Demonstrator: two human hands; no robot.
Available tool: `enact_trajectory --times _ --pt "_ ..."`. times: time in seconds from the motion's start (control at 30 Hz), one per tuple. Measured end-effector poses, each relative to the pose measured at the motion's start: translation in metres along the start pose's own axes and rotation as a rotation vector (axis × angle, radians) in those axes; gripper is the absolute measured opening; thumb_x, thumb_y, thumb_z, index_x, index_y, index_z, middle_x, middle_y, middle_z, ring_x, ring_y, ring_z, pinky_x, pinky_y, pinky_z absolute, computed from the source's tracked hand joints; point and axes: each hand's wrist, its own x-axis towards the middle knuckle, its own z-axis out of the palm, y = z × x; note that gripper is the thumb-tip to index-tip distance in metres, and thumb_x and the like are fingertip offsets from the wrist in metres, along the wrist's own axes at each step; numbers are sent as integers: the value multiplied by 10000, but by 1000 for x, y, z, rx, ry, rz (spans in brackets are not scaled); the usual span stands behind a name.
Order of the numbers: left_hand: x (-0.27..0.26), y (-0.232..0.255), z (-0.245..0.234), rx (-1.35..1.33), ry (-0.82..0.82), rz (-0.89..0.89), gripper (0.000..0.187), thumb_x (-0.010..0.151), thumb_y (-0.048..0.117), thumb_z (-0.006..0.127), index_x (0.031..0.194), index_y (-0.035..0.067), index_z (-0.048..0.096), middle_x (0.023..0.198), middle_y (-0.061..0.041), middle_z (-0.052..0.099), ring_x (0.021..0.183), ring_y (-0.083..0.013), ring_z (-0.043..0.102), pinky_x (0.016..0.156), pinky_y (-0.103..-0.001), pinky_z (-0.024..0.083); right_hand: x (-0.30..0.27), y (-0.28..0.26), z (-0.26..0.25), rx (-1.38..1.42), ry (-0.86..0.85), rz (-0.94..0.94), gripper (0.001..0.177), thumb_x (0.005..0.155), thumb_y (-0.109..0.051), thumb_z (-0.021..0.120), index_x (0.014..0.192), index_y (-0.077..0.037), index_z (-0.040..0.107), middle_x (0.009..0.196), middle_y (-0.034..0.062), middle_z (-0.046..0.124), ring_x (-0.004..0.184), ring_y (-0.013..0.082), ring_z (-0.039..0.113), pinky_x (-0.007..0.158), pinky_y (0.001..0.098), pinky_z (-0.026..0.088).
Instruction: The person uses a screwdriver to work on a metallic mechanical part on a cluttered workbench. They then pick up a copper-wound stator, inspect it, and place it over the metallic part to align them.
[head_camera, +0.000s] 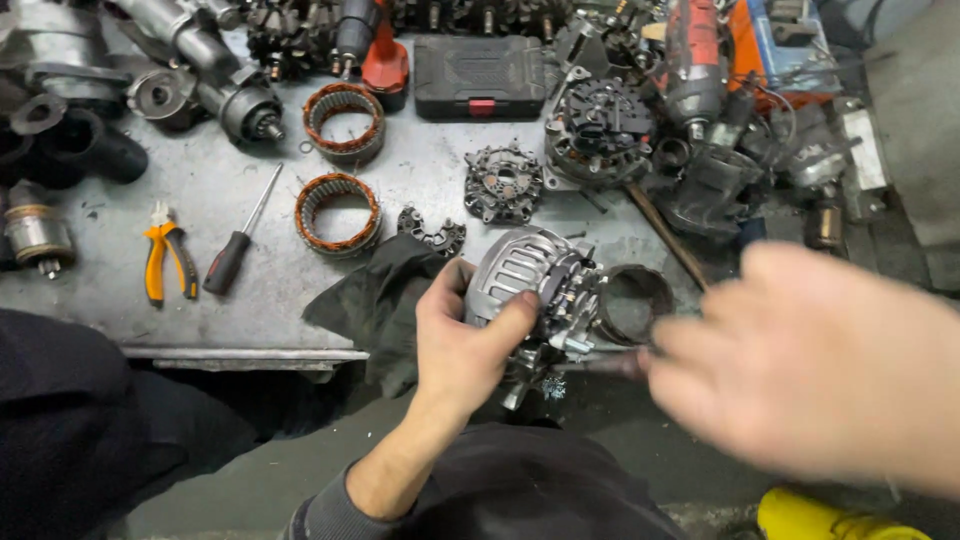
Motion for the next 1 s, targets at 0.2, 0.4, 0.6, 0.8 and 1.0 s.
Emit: enact_trajectory --times 0.2,0.4,0.6,0.8,1.0 --pt "16 -37 -29 -369 110 -96 133 900 72 717 945 5 612 904 -55 702 775 -94 649 706 -262 557 -7 8 46 314 270 294 242 793 -391 763 885 -167 759 910 -42 761 726 140 685 571 320 442" --pt "17 -36 -29 -413 118 -254 126 903 78 675 960 -14 612 889 -77 707 758 -129 664 695 -300 562 -12 0 69 488 323 521 242 653 -317 893 801 -149 801 774 -39 765 540 170 632 496 310 472" --pt "19 -37 -26 -487 59 -346 166 894 116 646 988 -20 636 924 -100 730 786 -154 702 735 -315 596 -23 21 93 863 299 485 214 753 -315 887 878 -160 809 777 -55 779 594 66 733 513 214 542" --pt "22 -36 -23 -522 58 -372 187 905 136 639 995 -27 625 927 -114 727 790 -173 707 728 -335 602 -16 27 67 770 173 561 288 635 -307 881 856 -134 818 701 7 778 526 145 724 462 286 529" --pt "23 -38 -22 -509 79 -400 212 888 133 644 1027 -27 631 934 -111 731 797 -176 709 725 -331 602 5 14 39 365 174 407 255 702 -393 813 778 -154 772 706 -21 750 584 233 699 488 392 503"
